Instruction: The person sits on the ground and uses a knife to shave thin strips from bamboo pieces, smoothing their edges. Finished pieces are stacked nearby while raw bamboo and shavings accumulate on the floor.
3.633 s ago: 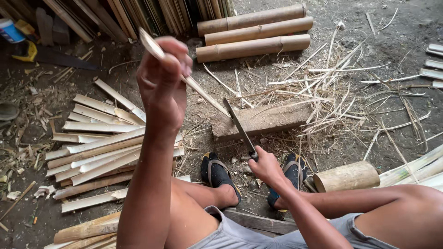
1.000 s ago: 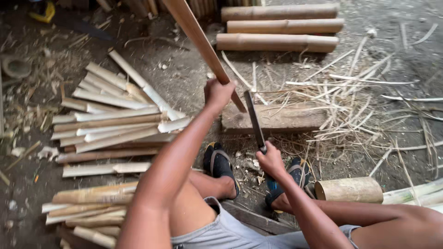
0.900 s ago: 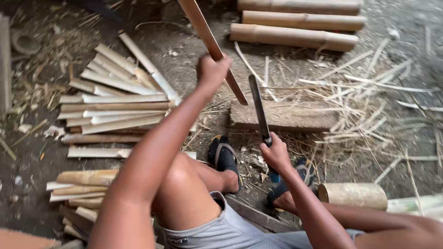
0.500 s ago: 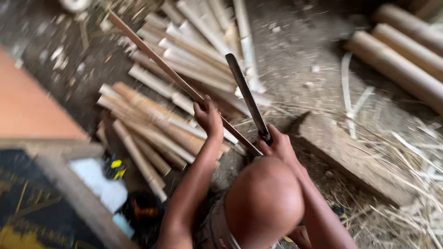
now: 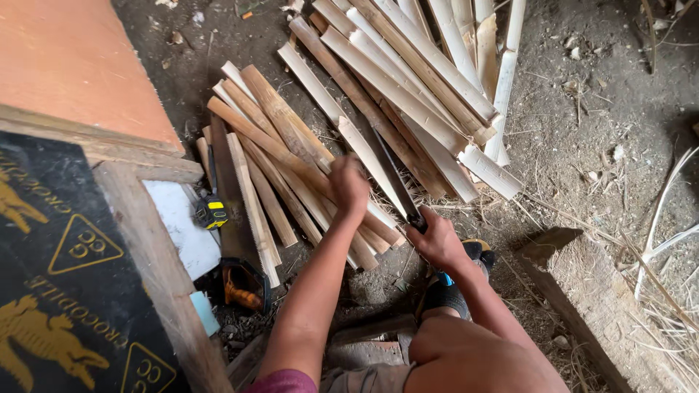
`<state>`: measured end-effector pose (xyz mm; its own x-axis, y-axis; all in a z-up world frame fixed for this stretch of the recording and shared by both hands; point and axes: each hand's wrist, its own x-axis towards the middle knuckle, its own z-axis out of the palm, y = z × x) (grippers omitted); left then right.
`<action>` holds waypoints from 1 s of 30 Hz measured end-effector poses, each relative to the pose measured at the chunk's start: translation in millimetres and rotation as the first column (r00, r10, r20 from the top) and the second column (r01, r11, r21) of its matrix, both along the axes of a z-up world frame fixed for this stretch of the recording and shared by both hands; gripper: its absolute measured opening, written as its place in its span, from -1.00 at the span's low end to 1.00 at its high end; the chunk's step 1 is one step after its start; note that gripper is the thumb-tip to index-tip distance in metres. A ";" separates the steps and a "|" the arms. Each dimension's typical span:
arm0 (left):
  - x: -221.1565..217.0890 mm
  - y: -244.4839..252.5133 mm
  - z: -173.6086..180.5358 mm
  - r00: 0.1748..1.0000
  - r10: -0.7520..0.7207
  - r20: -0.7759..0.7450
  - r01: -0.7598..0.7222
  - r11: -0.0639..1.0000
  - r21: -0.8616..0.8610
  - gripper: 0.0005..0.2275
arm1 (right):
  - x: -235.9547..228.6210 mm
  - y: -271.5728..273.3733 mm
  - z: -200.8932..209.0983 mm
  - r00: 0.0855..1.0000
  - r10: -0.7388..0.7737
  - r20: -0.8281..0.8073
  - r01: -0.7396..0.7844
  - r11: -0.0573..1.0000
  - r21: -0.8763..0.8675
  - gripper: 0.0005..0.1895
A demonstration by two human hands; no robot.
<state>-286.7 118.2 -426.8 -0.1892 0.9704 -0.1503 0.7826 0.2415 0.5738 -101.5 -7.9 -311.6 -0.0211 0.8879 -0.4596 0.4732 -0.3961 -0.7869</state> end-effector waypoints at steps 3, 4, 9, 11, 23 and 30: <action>29.1 5.3 -15.5 0.775 -0.598 -0.204 0.590 0.801 -0.105 -0.80 | 6.2 3.2 -4.4 0.997 -0.065 0.051 0.065 0.998 0.005 -0.69; 37.6 4.3 -20.2 0.573 -0.734 -0.365 0.736 0.657 -0.164 -0.69 | 7.8 3.8 -4.0 0.995 -0.081 0.058 0.081 0.997 0.004 -0.69; 51.2 2.3 -15.1 -0.029 -0.911 -0.413 0.806 0.223 -0.548 -0.78 | 13.0 -0.8 30.7 0.986 -0.147 0.084 0.143 0.988 0.052 -0.70; 46.8 4.9 -8.7 -0.021 -0.918 -0.397 0.863 0.183 -0.471 -0.86 | 17.9 -4.5 45.4 0.981 -0.174 0.087 0.168 0.983 0.069 -0.73; 202.4 -35.7 291.9 0.189 -0.980 0.068 0.574 0.166 0.802 -0.71 | 102.9 -140.4 162.3 0.546 -0.824 -0.153 0.788 0.442 0.429 -0.87; 324.0 -125.0 451.6 -0.205 -0.901 0.383 0.270 0.324 0.907 -0.83 | 98.8 -234.9 173.8 0.393 -0.908 0.145 0.813 0.417 0.407 -0.78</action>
